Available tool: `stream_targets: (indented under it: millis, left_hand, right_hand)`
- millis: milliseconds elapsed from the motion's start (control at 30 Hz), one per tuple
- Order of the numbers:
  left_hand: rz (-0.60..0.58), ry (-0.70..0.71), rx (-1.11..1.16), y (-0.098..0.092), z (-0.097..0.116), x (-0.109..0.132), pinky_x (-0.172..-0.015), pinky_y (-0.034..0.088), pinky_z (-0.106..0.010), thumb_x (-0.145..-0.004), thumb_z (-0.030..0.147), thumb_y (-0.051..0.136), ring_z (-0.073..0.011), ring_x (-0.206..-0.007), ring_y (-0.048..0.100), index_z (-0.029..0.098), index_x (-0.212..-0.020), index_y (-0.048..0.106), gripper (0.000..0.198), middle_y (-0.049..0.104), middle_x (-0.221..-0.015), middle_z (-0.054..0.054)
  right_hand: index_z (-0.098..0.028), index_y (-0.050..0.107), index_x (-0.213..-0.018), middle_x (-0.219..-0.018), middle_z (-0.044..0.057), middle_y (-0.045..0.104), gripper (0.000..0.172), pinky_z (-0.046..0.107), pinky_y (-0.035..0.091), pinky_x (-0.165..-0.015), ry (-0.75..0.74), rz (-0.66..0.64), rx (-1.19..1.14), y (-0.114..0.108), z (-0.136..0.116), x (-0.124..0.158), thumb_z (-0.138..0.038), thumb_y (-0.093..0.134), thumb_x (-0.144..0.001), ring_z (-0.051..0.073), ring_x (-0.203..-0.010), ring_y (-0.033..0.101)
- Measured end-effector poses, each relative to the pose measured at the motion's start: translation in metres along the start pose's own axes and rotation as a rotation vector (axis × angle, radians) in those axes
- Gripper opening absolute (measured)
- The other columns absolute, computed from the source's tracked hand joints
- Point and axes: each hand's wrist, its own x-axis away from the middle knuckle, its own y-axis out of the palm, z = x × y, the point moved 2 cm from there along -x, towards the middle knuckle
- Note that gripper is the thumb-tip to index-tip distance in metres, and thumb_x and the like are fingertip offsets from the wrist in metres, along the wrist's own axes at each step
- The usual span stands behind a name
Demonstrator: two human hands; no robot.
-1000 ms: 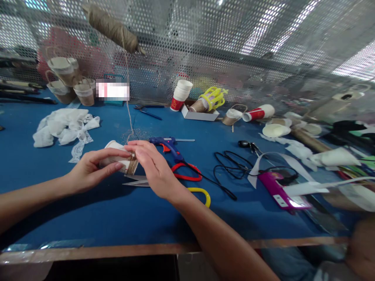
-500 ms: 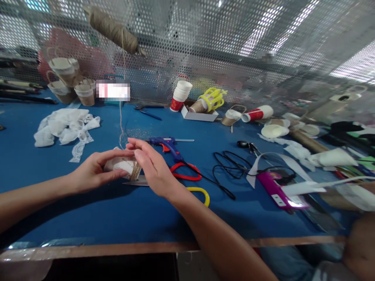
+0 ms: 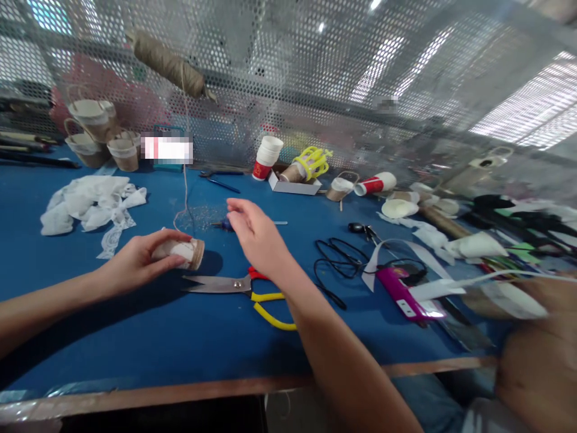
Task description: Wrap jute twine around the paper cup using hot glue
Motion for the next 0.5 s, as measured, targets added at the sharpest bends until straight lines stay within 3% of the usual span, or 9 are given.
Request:
stream_targets:
  millis: [100,167,267,400,500]
  left_hand:
    - [0.050,-0.037,0.015,-0.001,-0.006,-0.003,-0.061,0.045,-0.026,-0.081,0.035,0.050,-0.0166,-0.069,0.061,0.017,-0.109,0.054,0.033,0.067,-0.092,-0.006]
    - [0.052,-0.053,0.010,0.001,-0.010,-0.004,-0.063,0.045,-0.026,-0.081,0.035,0.049,-0.0164,-0.070,0.061,0.017,-0.108,0.054,0.033,0.067,-0.090,-0.006]
    - [0.035,-0.054,0.001,0.004,-0.015,-0.005,-0.066,0.045,-0.026,-0.084,0.034,0.044,-0.0165,-0.072,0.061,0.017,-0.106,0.056,0.031,0.067,-0.088,-0.005]
    - [0.064,-0.036,-0.002,0.007,-0.014,-0.004,-0.065,0.044,-0.026,-0.089,0.032,0.034,-0.0155,-0.073,0.059,0.017,-0.102,0.058,0.031,0.067,-0.084,-0.004]
    - [0.069,-0.049,-0.027,0.008,-0.012,-0.003,-0.063,0.043,-0.024,-0.088,0.031,0.034,-0.0144,-0.069,0.059,0.017,-0.102,0.057,0.030,0.066,-0.082,-0.003]
  right_hand:
    - [-0.015,0.059,-0.094,-0.097,0.012,0.064,0.021,0.035,0.046,-0.078,0.143,0.024,0.434,-0.019,0.019,-0.013,-0.017,0.051,-0.076,0.021,-0.088,0.061]
    - [-0.016,0.060,-0.069,-0.074,0.010,0.064,0.005,0.035,0.046,-0.068,0.190,-0.015,0.504,-0.022,0.036,-0.018,-0.013,0.059,-0.065,0.023,-0.072,0.062]
    - [-0.019,0.051,-0.050,-0.057,0.005,0.058,0.017,0.031,0.044,-0.057,0.219,-0.077,0.524,-0.016,0.062,-0.021,-0.011,0.063,-0.057,0.020,-0.057,0.058]
    - [-0.019,0.051,-0.057,-0.067,0.008,0.060,0.014,0.030,0.044,-0.059,0.244,-0.048,0.501,-0.010,0.077,-0.024,-0.010,0.062,-0.058,0.021,-0.066,0.058]
    - [-0.016,0.055,-0.074,-0.075,0.010,0.062,0.014,0.031,0.045,-0.060,0.293,-0.028,0.438,-0.016,0.069,-0.025,-0.013,0.060,-0.061,0.022,-0.069,0.059]
